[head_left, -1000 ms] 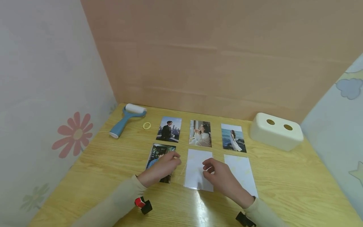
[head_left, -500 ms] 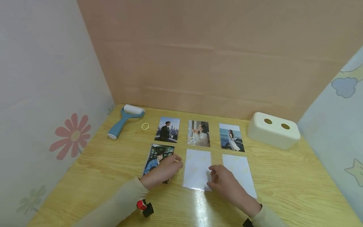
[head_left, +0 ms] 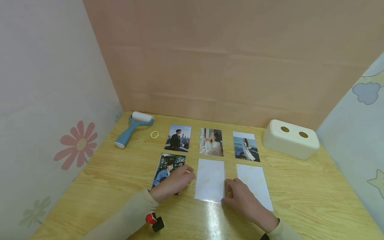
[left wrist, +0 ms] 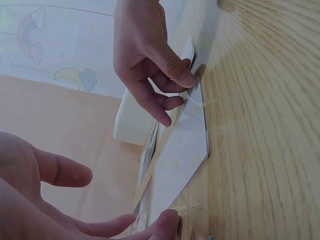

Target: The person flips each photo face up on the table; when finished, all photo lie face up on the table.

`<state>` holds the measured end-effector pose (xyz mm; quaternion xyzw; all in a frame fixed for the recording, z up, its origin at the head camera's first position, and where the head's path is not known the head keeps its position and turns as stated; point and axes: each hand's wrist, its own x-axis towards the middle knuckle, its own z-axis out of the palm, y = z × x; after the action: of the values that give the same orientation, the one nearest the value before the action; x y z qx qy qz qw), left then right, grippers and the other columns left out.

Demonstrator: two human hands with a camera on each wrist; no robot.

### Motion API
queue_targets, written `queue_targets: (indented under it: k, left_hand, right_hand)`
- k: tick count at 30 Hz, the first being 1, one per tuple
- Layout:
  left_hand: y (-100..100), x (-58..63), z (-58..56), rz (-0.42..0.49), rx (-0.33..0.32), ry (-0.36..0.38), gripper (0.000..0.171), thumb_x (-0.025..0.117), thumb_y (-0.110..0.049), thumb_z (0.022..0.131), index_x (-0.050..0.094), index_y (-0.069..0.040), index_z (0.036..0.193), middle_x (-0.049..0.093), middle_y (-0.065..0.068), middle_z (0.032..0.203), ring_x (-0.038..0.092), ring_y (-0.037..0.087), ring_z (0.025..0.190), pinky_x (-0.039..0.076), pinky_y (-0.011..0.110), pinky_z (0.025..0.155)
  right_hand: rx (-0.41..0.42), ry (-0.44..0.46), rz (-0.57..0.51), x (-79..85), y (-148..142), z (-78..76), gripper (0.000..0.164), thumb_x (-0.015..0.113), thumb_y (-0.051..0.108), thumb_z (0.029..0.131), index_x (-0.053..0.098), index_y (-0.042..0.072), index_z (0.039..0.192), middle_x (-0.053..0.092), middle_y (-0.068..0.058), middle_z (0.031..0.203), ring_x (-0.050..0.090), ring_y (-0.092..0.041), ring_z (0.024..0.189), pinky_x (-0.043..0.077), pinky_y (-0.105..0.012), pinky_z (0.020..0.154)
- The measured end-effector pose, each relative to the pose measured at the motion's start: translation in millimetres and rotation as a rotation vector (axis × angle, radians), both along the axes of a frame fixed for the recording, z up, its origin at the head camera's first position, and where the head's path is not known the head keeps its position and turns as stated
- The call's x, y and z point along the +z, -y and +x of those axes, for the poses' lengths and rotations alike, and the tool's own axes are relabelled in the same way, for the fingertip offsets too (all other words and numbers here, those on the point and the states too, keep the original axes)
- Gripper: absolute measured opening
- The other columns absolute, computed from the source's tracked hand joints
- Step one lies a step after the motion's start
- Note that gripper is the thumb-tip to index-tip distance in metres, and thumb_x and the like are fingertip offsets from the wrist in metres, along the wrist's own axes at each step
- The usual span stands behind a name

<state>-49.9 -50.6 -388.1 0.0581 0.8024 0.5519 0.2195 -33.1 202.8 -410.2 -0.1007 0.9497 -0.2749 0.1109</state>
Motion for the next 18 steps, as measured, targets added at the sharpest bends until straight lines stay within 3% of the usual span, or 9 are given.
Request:
queue_targets:
  k: [3, 9, 18]
  left_hand:
    - [-0.8, -0.1, 1.3, 0.007, 0.004, 0.007, 0.049, 0.051, -0.026, 0.100, 0.049, 0.004, 0.138, 0.057, 0.014, 0.125, 0.056, 0.029, 0.099, 0.048, 0.047, 0.083]
    - [-4.4, -1.6, 1.3, 0.029, 0.027, 0.029, 0.050, 0.052, -0.025, 0.098, 0.048, 0.005, 0.139, 0.057, 0.016, 0.126, 0.061, 0.032, 0.105, 0.051, 0.050, 0.086]
    - [-7.9, -0.6, -0.6, 0.029, 0.054, 0.066, 0.055, 0.053, -0.024, 0.096, 0.046, 0.005, 0.142, 0.060, 0.017, 0.116, 0.065, 0.032, 0.096, 0.050, 0.051, 0.085]
  right_hand:
    - [0.014, -0.004, 0.004, -1.0, -0.8, 0.4, 0.033, 0.088, 0.007, 0.076, 0.057, 0.005, 0.088, 0.045, -0.004, 0.079, 0.042, -0.018, 0.069, 0.037, -0.030, 0.059]
    - [0.018, 0.012, -0.025, -0.4, -2.1, 0.8, 0.026, 0.083, 0.011, 0.082, 0.058, 0.008, 0.088, 0.045, -0.004, 0.080, 0.042, -0.018, 0.070, 0.036, -0.030, 0.059]
    - [0.044, -0.014, -0.032, -1.6, -2.5, 0.2, 0.027, 0.079, 0.012, 0.087, 0.053, 0.010, 0.080, 0.043, -0.005, 0.077, 0.040, -0.018, 0.067, 0.033, -0.030, 0.058]
